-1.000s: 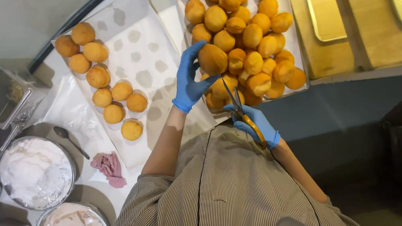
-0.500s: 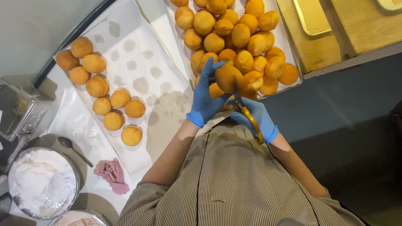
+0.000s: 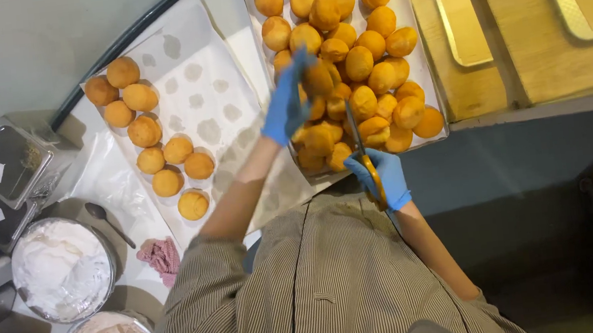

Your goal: Cutting donuts with scissors and arranging them on a tray for filling.

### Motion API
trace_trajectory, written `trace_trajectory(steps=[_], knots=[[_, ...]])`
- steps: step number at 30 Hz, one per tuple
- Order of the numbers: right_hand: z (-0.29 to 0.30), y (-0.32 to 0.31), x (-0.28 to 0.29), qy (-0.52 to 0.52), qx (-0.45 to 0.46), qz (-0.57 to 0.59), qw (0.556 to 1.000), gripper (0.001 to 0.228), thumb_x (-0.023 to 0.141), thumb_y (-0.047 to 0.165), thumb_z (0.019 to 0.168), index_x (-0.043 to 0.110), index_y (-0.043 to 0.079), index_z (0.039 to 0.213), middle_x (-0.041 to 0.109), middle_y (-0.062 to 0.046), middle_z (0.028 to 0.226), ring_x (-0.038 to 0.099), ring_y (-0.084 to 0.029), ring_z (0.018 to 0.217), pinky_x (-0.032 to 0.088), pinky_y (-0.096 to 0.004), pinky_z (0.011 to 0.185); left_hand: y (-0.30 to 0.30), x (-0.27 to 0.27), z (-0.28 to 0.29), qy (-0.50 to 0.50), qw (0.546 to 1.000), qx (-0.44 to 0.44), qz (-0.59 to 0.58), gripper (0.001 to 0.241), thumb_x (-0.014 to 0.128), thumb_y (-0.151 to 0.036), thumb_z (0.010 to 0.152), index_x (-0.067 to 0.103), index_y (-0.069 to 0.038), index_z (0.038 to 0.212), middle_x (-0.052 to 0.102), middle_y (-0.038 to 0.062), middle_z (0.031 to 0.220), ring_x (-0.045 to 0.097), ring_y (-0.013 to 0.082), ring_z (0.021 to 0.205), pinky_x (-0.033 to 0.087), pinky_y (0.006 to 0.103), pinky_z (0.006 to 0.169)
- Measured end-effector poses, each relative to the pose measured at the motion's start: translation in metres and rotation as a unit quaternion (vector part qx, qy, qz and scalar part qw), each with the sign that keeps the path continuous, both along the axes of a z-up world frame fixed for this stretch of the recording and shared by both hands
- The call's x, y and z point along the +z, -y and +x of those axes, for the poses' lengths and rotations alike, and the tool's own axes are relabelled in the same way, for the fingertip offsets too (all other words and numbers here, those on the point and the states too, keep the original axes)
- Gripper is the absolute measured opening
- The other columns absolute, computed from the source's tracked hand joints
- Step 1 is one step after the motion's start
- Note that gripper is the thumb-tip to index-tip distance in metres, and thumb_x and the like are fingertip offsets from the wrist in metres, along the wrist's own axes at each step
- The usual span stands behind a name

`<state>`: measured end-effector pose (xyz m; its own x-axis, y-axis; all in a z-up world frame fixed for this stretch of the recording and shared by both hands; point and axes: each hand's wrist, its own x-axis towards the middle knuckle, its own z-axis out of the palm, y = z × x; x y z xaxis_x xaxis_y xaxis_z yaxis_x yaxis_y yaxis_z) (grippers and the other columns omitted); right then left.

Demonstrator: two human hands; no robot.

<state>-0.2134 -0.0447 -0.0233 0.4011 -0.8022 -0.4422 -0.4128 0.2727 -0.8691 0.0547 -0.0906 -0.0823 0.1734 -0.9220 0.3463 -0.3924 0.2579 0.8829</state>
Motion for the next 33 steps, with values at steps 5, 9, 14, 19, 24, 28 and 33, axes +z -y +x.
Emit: trace_trajectory(steps=[5, 9, 14, 19, 24, 28, 33], knots=[[0.005, 0.007, 0.005, 0.027, -0.027, 0.067, 0.997, 0.028, 0.079, 0.027, 0.088, 0.074, 0.003, 0.102, 0.059, 0.001, 0.062, 0.053, -0.007, 0.049, 0.044, -0.024, 0.045, 0.125, -0.062, 0.084, 0.086, 0.986, 0.145, 0.008, 0.074, 0.072, -0.001, 0.092, 0.037, -0.005, 0.157, 0.047, 0.018, 0.158, 0.047, 0.0347, 0.149, 0.037, 0.0384, 0.127], [0.014, 0.018, -0.001, 0.023, -0.031, 0.083, 0.996, 0.026, 0.079, 0.025, 0.088, 0.074, 0.002, 0.1, 0.058, 0.002, 0.063, 0.051, -0.006, 0.051, 0.043, -0.024, 0.046, 0.177, -0.131, 0.129, 0.26, 0.956, 0.09, 0.102, 0.067, 0.076, -0.019, 0.085, 0.048, -0.004, 0.144, 0.051, 0.023, 0.145, 0.05, 0.0427, 0.131, 0.041, 0.0468, 0.112], [0.019, 0.032, -0.002, 0.039, -0.022, 0.089, 0.995, 0.023, 0.077, 0.022, 0.089, 0.076, 0.002, 0.101, 0.064, 0.001, 0.066, 0.056, -0.006, 0.053, 0.045, -0.023, 0.048, 0.119, -0.105, 0.217, 0.297, 0.921, 0.2, 0.151, 0.047, 0.073, -0.032, 0.087, 0.063, -0.011, 0.129, 0.066, 0.018, 0.123, 0.063, 0.0402, 0.11, 0.049, 0.0518, 0.094], [0.023, 0.047, -0.004, 0.036, -0.01, 0.105, 0.994, 0.021, 0.075, 0.019, 0.092, 0.076, 0.001, 0.103, 0.061, -0.001, 0.063, 0.053, -0.009, 0.049, 0.042, -0.024, 0.046, -0.026, -0.142, 0.35, 0.404, 0.653, 0.526, 0.365, 0.036, 0.069, -0.034, 0.09, 0.07, -0.007, 0.113, 0.065, 0.018, 0.118, 0.063, 0.0376, 0.108, 0.051, 0.051, 0.089], [0.024, 0.047, -0.012, 0.051, 0.021, 0.078, 0.995, 0.021, 0.075, 0.019, 0.093, 0.075, 0.001, 0.103, 0.063, -0.001, 0.066, 0.054, -0.007, 0.051, 0.043, -0.023, 0.047, -0.097, -0.111, 0.321, 0.414, 0.601, 0.441, 0.523, 0.077, 0.078, -0.045, 0.072, 0.052, -0.013, 0.137, 0.055, 0.02, 0.128, 0.056, 0.045, 0.117, 0.043, 0.0611, 0.102], [0.028, 0.036, -0.011, 0.037, 0.036, 0.059, 0.997, 0.022, 0.075, 0.018, 0.092, 0.074, 0.0, 0.104, 0.065, 0.001, 0.069, 0.055, -0.006, 0.053, 0.045, -0.023, 0.048, -0.105, -0.155, 0.292, 0.384, 0.72, 0.348, 0.461, 0.086, 0.084, -0.021, 0.069, 0.045, -0.011, 0.145, 0.045, 0.026, 0.14, 0.057, 0.0444, 0.115, 0.053, 0.0481, 0.092], [0.016, 0.013, -0.007, 0.061, 0.049, 0.036, 0.996, 0.023, 0.076, 0.019, 0.091, 0.075, 0.0, 0.105, 0.066, 0.001, 0.069, 0.056, -0.006, 0.053, 0.046, -0.022, 0.048, -0.095, -0.122, 0.219, 0.349, 0.739, 0.237, 0.525, 0.082, 0.087, -0.017, 0.067, 0.049, -0.013, 0.14, 0.049, 0.022, 0.136, 0.056, 0.0457, 0.12, 0.054, 0.0501, 0.096]])
